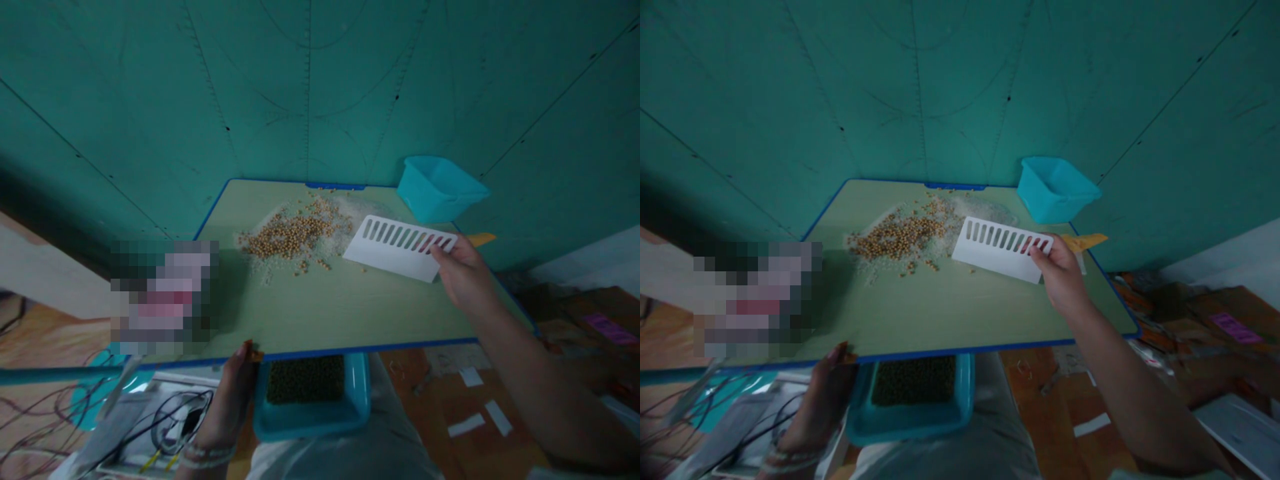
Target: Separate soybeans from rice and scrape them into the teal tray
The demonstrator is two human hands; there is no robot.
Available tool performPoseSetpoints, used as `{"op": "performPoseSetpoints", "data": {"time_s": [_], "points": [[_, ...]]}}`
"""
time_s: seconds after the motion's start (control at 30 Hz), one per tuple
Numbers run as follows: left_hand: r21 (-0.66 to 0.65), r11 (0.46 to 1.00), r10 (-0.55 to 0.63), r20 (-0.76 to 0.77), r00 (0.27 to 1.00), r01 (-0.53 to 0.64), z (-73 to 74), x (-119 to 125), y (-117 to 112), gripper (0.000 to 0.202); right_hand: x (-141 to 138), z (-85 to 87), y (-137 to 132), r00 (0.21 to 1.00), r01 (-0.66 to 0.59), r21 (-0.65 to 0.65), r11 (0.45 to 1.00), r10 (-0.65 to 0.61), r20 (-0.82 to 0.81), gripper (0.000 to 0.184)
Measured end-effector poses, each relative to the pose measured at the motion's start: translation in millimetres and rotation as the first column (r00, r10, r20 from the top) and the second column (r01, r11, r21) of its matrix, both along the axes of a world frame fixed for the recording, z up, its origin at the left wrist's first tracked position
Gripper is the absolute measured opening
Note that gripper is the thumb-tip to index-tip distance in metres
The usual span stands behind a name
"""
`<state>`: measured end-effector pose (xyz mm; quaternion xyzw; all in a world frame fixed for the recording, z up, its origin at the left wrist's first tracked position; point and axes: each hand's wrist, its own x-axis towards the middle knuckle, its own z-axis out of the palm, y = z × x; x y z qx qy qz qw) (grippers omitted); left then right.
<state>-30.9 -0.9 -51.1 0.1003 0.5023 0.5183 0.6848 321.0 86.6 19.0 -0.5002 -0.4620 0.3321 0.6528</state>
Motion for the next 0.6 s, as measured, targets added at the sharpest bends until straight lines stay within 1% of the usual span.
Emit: {"op": "performPoseSetpoints", "data": {"time_s": [0.1,0.2,0.4,0.47,0.6], "points": [[0.009,1.0,0.017,0.018,1.0,-0.017,0.7,1,0,0.013,-3,-0.2,-3,1.0,-0.015,-0.04,0.999,0.015,-0.004,0.02],[-0.003,1.0,0.026,0.039,0.999,-0.026,1.3,1,1,0.017,-9,-0.6,-8,1.0,-0.03,-0.052,0.998,0.03,-0.002,0.02],[-0.004,0.999,0.04,0.037,0.999,-0.04,4.1,2,2,0.02,-24,-4.8,-16,0.991,-0.13,-0.094,0.987,0.13,-0.004,0.02],[-0.001,0.999,0.039,0.02,0.999,-0.039,4.3,2,2,0.023,-27,-5.1,-15,0.991,-0.134,-0.079,0.988,0.132,-0.022,0.018],[0.007,0.999,0.036,-0.015,0.999,-0.036,3.0,1,1,0.022,-29,-3.6,-8,0.992,-0.115,-0.007,0.993,0.114,-0.049,0.017]]}}
